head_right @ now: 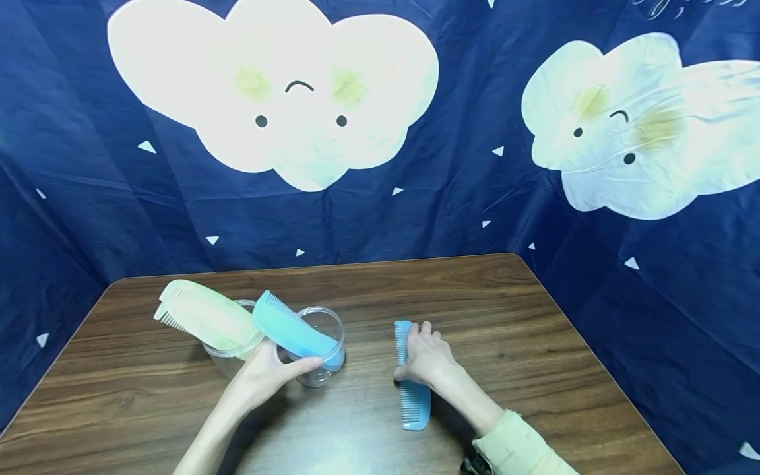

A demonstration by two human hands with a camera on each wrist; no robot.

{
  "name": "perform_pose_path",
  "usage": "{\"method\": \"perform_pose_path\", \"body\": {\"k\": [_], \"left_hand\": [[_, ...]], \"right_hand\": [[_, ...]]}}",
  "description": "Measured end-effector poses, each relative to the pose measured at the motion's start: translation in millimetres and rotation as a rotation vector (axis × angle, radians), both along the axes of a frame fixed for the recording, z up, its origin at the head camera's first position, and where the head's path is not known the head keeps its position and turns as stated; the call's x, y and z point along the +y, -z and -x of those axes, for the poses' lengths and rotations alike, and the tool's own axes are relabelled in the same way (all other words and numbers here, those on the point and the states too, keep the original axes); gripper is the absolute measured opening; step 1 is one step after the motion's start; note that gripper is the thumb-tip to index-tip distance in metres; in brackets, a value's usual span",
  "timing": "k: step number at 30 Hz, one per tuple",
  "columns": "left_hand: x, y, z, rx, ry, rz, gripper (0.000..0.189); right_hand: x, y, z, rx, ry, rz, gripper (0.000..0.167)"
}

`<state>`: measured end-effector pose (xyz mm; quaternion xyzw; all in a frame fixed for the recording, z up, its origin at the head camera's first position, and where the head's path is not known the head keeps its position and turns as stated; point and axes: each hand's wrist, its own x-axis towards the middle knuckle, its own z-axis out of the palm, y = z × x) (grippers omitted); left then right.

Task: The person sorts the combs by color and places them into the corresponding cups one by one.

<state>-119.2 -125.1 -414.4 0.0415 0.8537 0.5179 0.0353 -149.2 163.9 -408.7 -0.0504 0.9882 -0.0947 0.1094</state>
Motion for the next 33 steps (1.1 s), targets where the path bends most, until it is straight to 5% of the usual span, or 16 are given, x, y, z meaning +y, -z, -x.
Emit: {"method": "perform_pose_path", "body": {"k": [10,20,33], "left_hand": [[1.5,-1.4,-1.3,0.0,-0.002,0.008,0.077],[1.0,-1.9,-1.6,0.0,-0.006,0.015,0.078],[-1.0,-2.3,-2.4,-0.013,-0.005,0.016,0.077]], "right_hand": [[2.0,-4.3,3.2,-0.034,0.02,0.013,0.088],[5.8,-10.3,8.4,-0.096,0.014,-0.003,0.1],[7.1,-17.1,15.3,-0.141,-0.002,-0.017,0.087]]}}
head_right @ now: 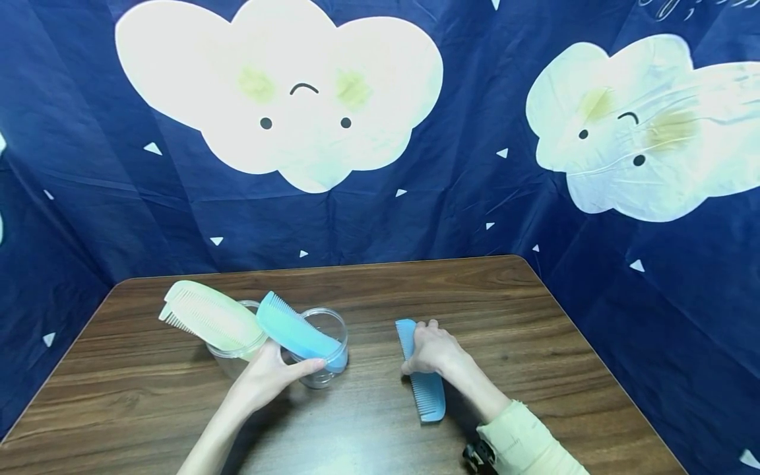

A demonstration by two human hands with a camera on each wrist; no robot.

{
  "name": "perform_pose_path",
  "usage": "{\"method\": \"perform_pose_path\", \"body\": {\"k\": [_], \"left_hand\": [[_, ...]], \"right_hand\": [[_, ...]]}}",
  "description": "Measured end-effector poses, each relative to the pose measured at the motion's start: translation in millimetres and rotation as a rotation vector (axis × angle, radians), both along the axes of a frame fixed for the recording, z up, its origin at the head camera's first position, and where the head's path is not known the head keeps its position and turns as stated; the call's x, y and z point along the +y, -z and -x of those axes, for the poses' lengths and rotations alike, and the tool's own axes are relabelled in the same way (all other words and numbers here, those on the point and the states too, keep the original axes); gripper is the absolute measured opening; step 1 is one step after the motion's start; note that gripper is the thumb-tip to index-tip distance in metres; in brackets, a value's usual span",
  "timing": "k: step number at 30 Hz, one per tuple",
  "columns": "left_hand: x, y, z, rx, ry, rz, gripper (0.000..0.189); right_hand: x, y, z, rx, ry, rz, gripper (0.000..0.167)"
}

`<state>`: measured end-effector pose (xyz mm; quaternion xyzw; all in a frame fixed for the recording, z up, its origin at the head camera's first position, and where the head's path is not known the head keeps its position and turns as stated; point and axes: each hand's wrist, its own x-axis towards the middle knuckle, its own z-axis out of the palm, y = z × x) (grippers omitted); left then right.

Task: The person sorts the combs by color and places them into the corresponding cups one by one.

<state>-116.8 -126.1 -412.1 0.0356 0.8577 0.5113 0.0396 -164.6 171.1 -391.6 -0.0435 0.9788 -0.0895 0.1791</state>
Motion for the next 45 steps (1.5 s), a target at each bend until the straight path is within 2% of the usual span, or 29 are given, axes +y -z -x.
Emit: {"method": "perform_pose_path", "body": {"k": [4,13,28,45], "left_hand": [[0.4,-0.4,-0.3,-0.007,-0.002,0.009,0.077],[0.3,0.0,-0.1,-0.014,-0.007,0.004,0.079],[0.6,-0.7,-0.2,-0.004,-0.011,-0.002,0.082],[0.8,0.3,-1.0,0.003,-0.013,-0.013,0.081]], "right_hand": [[0.9,-1.7,0.8,0.008,0.008,0.027,0.093],[-1.1,-5.5,4.9,0.084,0.01,0.08,0.092],[-12.3,-20.4,13.6,0.226,0.058,0.309,0.101],[-26.0,-34.2,14.8,0.408,0.023,0.43,0.098]]}}
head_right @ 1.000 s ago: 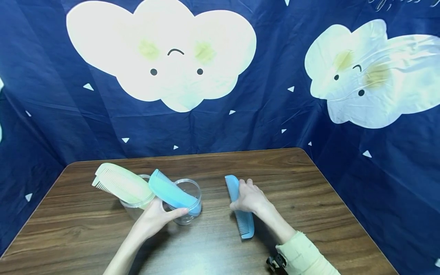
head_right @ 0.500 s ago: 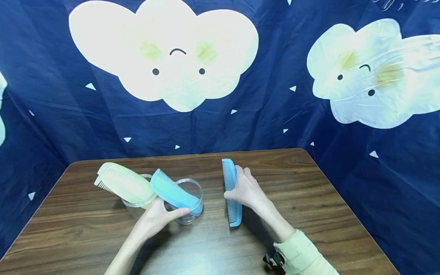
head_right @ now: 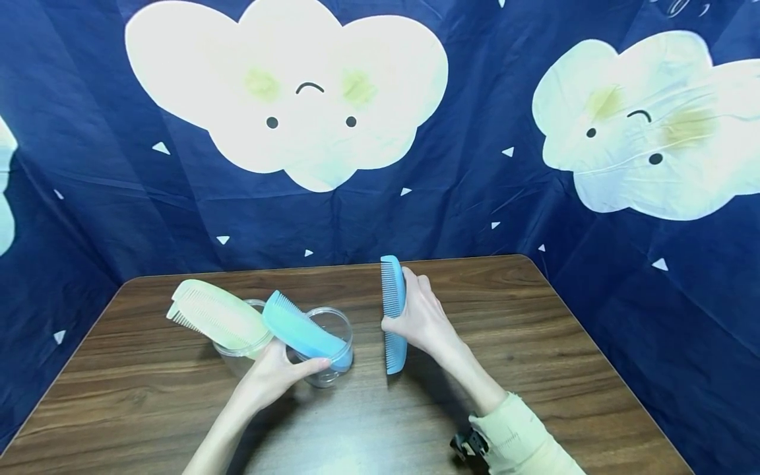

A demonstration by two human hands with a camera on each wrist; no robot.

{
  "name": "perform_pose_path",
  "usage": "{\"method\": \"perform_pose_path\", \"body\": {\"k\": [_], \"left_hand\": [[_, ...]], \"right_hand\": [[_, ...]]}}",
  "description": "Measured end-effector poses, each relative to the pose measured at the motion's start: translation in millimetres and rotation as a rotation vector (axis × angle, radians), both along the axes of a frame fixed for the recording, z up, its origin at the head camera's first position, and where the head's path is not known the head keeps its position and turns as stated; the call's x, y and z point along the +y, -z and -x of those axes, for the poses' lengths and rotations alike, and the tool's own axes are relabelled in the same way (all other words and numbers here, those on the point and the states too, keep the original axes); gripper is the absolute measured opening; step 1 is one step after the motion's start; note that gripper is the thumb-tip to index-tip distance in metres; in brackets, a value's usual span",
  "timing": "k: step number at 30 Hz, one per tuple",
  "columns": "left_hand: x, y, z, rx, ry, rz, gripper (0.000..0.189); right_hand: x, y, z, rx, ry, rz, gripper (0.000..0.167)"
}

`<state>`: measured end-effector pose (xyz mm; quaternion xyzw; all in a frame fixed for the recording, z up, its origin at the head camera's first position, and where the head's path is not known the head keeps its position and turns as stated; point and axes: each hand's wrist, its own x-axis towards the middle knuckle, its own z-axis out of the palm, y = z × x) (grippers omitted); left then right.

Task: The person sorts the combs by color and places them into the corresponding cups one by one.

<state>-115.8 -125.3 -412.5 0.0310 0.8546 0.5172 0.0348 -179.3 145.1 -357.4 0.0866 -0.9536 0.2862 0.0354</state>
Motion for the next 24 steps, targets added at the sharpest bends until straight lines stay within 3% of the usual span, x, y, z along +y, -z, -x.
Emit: {"method": "perform_pose_path", "body": {"k": [15,24], "left_hand": [[2.5,-0.5,-2.8,-0.002,0.0,-0.005,0.083],[1.0,-1.5,-1.7,-0.01,0.001,-0.005,0.088]], "right_hand": [[-3.6,-13.5,4.7,0.112,-0.02,0.147,0.099],[-8.8,-24.3,4.7,0.163,-0.036,0.299,0.1]]}}
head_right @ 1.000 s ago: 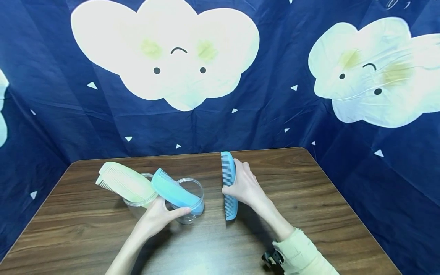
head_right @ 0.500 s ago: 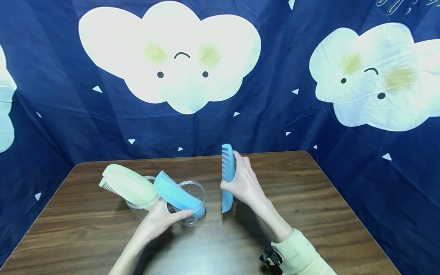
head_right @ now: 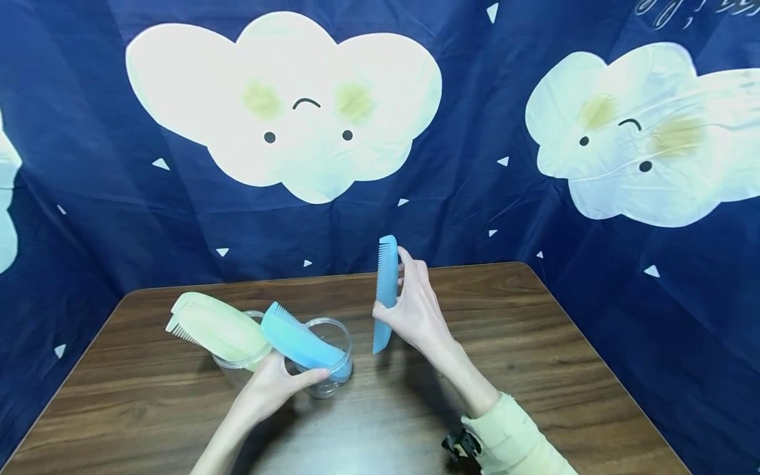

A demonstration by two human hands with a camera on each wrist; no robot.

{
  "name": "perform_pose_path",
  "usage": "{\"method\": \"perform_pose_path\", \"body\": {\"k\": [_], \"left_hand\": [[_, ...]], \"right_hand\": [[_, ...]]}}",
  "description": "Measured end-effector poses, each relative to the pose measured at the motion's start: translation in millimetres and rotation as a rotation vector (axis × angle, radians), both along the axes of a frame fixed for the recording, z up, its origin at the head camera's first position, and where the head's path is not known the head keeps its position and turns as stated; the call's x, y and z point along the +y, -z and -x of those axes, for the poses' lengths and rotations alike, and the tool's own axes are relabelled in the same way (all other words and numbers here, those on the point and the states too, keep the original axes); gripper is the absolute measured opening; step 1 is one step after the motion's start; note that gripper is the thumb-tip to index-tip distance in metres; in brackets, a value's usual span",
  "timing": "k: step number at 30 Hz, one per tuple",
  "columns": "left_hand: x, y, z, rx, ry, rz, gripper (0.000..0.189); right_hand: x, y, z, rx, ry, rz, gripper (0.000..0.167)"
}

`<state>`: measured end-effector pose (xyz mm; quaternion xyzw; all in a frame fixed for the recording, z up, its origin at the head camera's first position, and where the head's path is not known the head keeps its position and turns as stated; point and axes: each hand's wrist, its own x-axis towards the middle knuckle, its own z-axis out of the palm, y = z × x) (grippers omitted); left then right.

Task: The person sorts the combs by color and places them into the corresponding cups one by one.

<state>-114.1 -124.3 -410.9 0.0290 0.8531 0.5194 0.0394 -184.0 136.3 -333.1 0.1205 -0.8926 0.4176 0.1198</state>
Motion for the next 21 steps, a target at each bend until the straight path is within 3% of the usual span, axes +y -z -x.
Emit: {"method": "perform_pose_path", "body": {"k": [8,21], "left_hand": [[-1.2,-0.1,1.3,-0.005,0.006,-0.011,0.088],[0.8,0.4,-0.9,0.036,0.004,0.005,0.095]], "right_hand": [[-11.6,-10.7,-1.8,0.098,-0.021,0.085,0.101],[-28.6,-19.7,-5.9,0.159,-0.071,0.171,0.103]]}}
